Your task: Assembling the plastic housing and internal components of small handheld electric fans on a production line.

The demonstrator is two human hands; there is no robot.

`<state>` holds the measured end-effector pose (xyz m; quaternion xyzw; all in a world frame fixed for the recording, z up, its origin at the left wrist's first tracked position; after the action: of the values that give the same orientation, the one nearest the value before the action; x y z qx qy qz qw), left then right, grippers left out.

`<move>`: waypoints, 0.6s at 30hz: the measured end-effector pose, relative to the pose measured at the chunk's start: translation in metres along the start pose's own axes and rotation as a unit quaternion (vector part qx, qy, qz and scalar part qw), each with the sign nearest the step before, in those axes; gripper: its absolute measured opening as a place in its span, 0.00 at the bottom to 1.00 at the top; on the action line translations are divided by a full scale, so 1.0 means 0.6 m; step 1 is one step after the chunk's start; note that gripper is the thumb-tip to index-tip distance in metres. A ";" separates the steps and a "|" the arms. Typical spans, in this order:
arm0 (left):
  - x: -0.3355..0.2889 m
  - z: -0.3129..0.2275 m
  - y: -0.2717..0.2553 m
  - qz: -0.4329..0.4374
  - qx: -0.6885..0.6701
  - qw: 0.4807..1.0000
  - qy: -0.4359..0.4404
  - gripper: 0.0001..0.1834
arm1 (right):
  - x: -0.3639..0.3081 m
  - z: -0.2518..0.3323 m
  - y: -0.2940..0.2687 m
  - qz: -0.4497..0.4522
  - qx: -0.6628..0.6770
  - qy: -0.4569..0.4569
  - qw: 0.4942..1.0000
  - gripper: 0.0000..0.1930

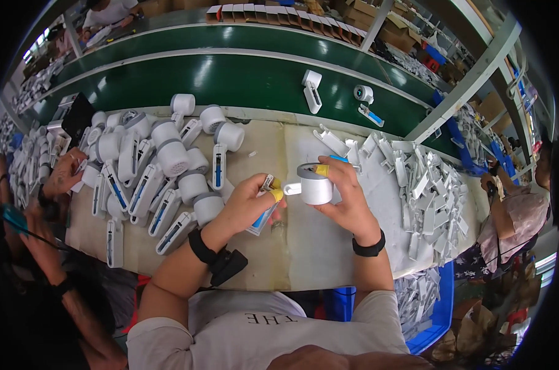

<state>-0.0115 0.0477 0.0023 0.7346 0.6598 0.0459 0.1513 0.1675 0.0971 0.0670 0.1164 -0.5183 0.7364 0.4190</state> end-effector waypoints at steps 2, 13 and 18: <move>-0.001 -0.001 -0.003 -0.014 0.034 0.999 0.006 0.08 | -0.001 0.007 0.002 0.001 0.006 -0.002 1.000 0.34; -0.011 -0.003 0.020 -0.001 0.414 0.902 0.121 0.15 | 0.002 0.013 -0.001 0.133 0.106 0.087 0.982 0.29; -0.012 0.002 0.035 0.013 0.457 0.882 0.111 0.16 | -0.005 0.013 0.000 0.154 0.095 0.144 0.973 0.29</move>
<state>0.0079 0.0383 0.0077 0.7205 0.6106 -0.1775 -0.2766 0.1669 0.0889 0.0686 -0.0328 -0.3917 0.8471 0.3576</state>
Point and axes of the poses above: each hand's wrist, its own x-axis towards the middle knuckle, its own y-axis out of the palm, z = x × y, the point moved 4 cm from there along x, towards the middle knuckle, and after that the axes turned 3 degrees about -z, right-handed, at the moved point
